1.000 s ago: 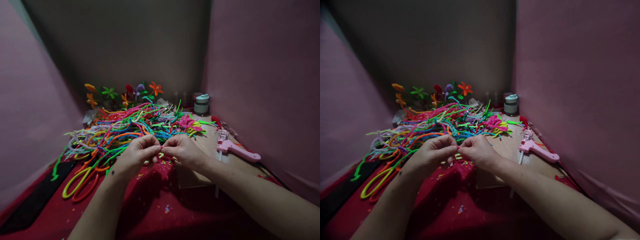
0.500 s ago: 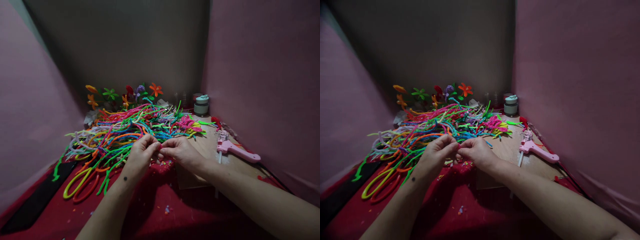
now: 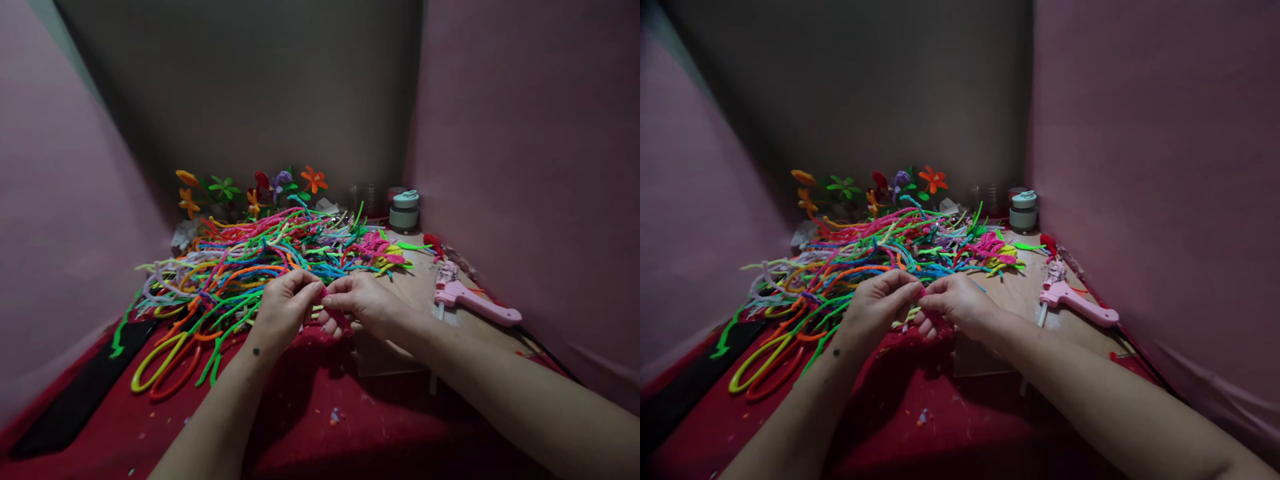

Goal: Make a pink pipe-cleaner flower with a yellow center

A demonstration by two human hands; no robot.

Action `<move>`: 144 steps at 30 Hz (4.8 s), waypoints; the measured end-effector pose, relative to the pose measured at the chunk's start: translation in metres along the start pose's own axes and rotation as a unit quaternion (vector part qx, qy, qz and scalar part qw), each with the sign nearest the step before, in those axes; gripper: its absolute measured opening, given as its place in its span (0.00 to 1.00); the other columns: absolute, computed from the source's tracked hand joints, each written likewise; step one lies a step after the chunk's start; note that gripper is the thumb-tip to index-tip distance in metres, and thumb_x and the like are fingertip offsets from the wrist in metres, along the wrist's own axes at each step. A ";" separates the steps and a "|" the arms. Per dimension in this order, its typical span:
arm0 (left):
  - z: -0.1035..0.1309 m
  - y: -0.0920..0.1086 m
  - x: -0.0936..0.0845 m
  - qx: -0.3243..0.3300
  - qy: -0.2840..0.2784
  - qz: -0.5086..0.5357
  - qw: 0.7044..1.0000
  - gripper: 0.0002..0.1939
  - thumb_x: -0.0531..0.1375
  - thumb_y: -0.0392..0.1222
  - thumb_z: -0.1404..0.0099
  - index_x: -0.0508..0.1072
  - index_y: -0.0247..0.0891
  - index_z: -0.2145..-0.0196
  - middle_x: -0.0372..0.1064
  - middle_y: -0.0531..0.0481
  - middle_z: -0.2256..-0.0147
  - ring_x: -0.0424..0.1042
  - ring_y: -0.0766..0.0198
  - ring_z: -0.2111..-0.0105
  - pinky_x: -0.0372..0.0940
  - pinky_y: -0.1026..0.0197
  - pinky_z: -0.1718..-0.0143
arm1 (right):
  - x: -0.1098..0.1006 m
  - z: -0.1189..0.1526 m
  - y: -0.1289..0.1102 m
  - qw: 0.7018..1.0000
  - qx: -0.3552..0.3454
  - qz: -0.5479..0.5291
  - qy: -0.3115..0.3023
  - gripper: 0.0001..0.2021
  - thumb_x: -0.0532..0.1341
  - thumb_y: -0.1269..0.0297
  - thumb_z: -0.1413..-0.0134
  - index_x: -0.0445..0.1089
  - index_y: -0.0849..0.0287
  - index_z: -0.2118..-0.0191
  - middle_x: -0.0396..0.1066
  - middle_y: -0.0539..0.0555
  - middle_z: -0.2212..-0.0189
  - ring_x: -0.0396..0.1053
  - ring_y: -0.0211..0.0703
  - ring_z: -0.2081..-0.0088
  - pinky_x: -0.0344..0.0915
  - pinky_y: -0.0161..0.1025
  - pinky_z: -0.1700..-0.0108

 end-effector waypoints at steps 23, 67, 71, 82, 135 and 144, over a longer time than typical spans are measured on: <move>-0.005 -0.014 0.006 -0.068 0.023 0.248 0.966 0.09 0.65 0.40 0.52 0.69 0.34 0.79 0.60 0.59 0.87 0.54 0.77 0.87 0.48 0.71 0.86 | 0.003 0.002 0.001 1.000 -0.003 -0.003 -0.023 0.09 0.57 0.69 0.49 0.66 0.66 0.76 0.70 0.53 0.83 0.66 0.33 0.83 0.64 0.29 0.81; -0.006 -0.006 0.007 0.176 0.013 0.108 0.978 0.12 0.58 0.39 0.43 0.70 0.38 0.60 0.60 0.57 0.78 0.58 0.74 0.82 0.55 0.70 0.81 | -0.022 -0.018 0.005 0.975 -0.093 -0.190 0.072 0.05 0.65 0.74 0.68 0.67 0.64 0.81 0.61 0.44 0.87 0.54 0.28 0.84 0.52 0.30 0.81; 0.001 -0.003 0.009 0.369 -0.006 -0.105 0.923 0.09 0.55 0.35 0.40 0.74 0.39 0.63 0.65 0.49 0.67 0.66 0.68 0.68 0.63 0.65 0.66 | -0.029 -0.022 0.002 0.960 -0.095 -0.240 0.107 0.04 0.63 0.75 0.68 0.67 0.64 0.81 0.63 0.45 0.86 0.57 0.29 0.83 0.53 0.29 0.81; 0.011 0.006 0.015 0.458 -0.016 -0.159 0.874 0.10 0.54 0.32 0.39 0.74 0.39 0.63 0.70 0.45 0.60 0.70 0.65 0.61 0.66 0.64 0.60 | -0.027 -0.026 0.010 0.965 -0.048 -0.248 0.072 0.03 0.59 0.76 0.64 0.66 0.65 0.81 0.61 0.46 0.88 0.55 0.28 0.85 0.52 0.27 0.83; 0.015 -0.001 0.022 0.418 0.061 -0.418 0.804 0.13 0.50 0.28 0.40 0.61 0.36 0.56 0.67 0.49 0.67 0.70 0.65 0.68 0.64 0.65 0.66 | -0.022 -0.017 0.010 0.979 -0.139 -0.003 0.147 0.04 0.57 0.73 0.67 0.61 0.60 0.83 0.60 0.44 0.91 0.58 0.33 0.89 0.59 0.32 0.86; 0.020 -0.004 0.032 0.410 -0.016 -0.431 0.803 0.17 0.46 0.32 0.35 0.57 0.34 0.49 0.68 0.42 0.61 0.69 0.59 0.63 0.65 0.58 0.63 | -0.021 -0.016 0.009 0.982 -0.093 0.009 0.162 0.06 0.56 0.73 0.69 0.60 0.60 0.88 0.57 0.45 0.94 0.55 0.33 0.90 0.53 0.31 0.88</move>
Point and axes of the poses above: each hand's wrist, its own z-axis away from the middle knuckle, its own x-axis out of the palm, y = z × x, the point moved 3 cm from there along -z, towards the middle knuckle
